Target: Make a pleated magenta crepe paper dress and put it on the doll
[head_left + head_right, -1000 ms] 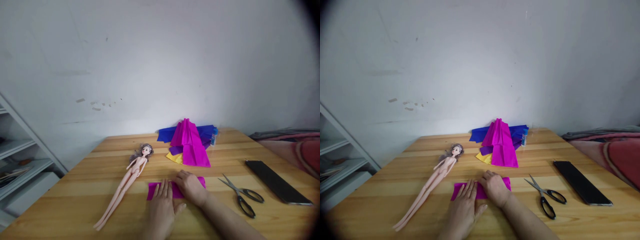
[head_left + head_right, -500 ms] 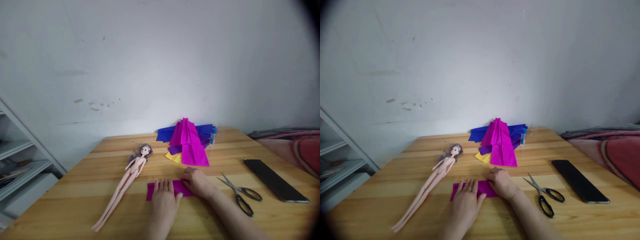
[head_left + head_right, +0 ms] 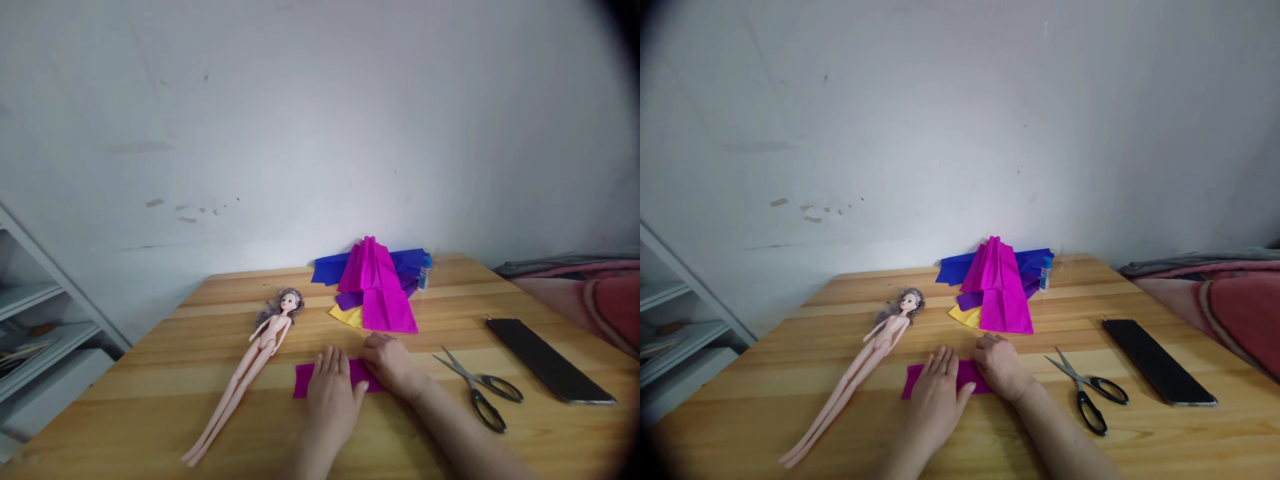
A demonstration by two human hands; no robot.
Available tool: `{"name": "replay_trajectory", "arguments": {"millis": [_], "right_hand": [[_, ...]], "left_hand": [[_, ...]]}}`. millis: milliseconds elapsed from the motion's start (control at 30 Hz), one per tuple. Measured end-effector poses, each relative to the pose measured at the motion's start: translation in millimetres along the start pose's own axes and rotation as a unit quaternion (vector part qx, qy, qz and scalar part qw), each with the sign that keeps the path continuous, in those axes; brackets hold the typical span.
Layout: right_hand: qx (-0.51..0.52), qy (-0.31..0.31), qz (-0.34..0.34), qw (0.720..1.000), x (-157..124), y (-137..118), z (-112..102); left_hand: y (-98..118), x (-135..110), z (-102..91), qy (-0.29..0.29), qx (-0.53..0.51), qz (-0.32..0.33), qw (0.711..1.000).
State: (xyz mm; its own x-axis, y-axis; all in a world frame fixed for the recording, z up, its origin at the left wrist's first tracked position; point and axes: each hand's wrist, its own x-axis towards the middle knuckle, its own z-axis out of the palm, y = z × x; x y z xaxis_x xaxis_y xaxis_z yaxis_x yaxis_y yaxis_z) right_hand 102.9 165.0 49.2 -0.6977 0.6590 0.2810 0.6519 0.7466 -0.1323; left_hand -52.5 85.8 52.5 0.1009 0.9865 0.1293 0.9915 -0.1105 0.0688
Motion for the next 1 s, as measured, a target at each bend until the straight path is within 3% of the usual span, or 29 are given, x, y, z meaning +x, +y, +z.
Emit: {"name": "replay_trajectory", "arguments": {"millis": [133,333,1000], "right_hand": [[-0.016,-0.002,-0.007,1.0,0.3,-2.3,-0.7],[-0.032,-0.002,-0.024,0.999,-0.4,-5.8,-3.6],[-0.067,-0.045,-0.051,0.995,-1.1,-13.6,-15.7]], "left_hand": [[1.8,0.5,1.0,-0.04,-0.04,0.018,0.998],[2.1,-3.9,1.5,-0.049,-0.049,0.019,0.997],[-2.7,-5.6,6.6,-0.039,-0.046,0.037,0.997]]}}
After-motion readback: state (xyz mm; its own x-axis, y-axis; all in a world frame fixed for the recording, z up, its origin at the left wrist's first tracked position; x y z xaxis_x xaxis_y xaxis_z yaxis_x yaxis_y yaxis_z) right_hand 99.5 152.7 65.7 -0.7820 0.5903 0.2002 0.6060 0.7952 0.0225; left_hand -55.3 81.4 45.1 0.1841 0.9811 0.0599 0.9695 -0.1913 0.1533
